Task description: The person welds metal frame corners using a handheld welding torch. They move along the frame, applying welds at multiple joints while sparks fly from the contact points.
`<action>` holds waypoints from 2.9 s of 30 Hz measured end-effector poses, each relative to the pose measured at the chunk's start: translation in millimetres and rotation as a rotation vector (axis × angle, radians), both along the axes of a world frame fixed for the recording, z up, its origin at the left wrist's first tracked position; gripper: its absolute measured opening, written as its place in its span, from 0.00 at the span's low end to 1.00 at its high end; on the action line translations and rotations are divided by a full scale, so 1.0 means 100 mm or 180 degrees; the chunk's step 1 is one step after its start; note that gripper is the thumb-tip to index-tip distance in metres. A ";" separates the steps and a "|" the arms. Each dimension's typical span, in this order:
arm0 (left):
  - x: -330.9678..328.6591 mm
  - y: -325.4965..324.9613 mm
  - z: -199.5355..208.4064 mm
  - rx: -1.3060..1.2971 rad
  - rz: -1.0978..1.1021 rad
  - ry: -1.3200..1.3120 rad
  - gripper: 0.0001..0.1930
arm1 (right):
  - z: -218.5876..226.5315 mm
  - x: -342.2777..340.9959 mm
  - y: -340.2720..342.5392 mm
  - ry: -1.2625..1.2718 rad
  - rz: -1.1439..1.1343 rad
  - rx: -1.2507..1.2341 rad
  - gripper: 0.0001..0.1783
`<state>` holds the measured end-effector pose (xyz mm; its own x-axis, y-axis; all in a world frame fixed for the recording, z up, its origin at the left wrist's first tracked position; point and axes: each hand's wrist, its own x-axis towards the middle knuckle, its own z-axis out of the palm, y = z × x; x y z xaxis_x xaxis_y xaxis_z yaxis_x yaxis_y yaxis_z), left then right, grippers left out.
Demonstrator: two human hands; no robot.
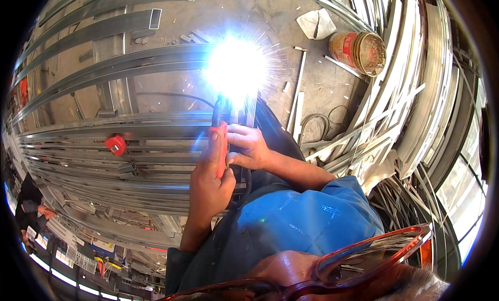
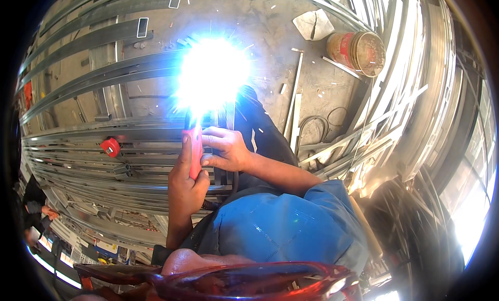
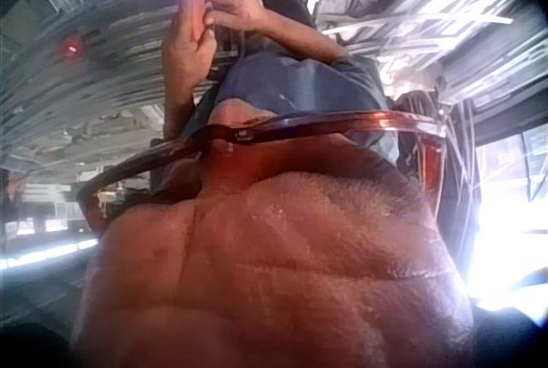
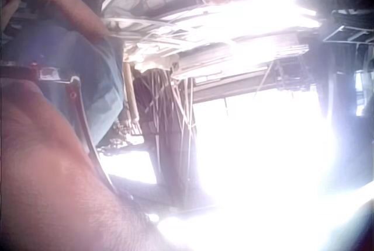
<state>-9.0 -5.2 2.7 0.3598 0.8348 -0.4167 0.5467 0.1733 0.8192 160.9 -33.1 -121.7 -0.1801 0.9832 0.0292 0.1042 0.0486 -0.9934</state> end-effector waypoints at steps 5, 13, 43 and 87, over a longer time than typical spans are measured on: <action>0.02 0.00 -0.03 0.0222 0.0023 -0.0151 0.49 | 0.03 0.01 0.03 -0.0119 0.0021 0.0070 0.36; 0.01 -0.03 0.00 0.0082 0.0081 -0.0190 0.50 | 0.00 -0.01 0.00 -0.0024 -0.0017 0.0070 0.36; 0.00 -0.01 0.01 0.0150 0.0005 -0.0117 0.49 | 0.01 -0.01 0.01 0.0045 0.0008 0.0076 0.36; -0.06 -0.10 0.07 0.0113 0.0152 -0.0268 0.48 | -0.16 -0.10 -0.04 -0.0455 -0.0370 0.1453 0.51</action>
<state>-15.0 -15.3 9.7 0.3517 0.8656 -0.3566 0.4675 0.1676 0.8680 150.9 -36.7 -137.6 -0.1034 0.8896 0.4450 0.2684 0.4557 -0.8487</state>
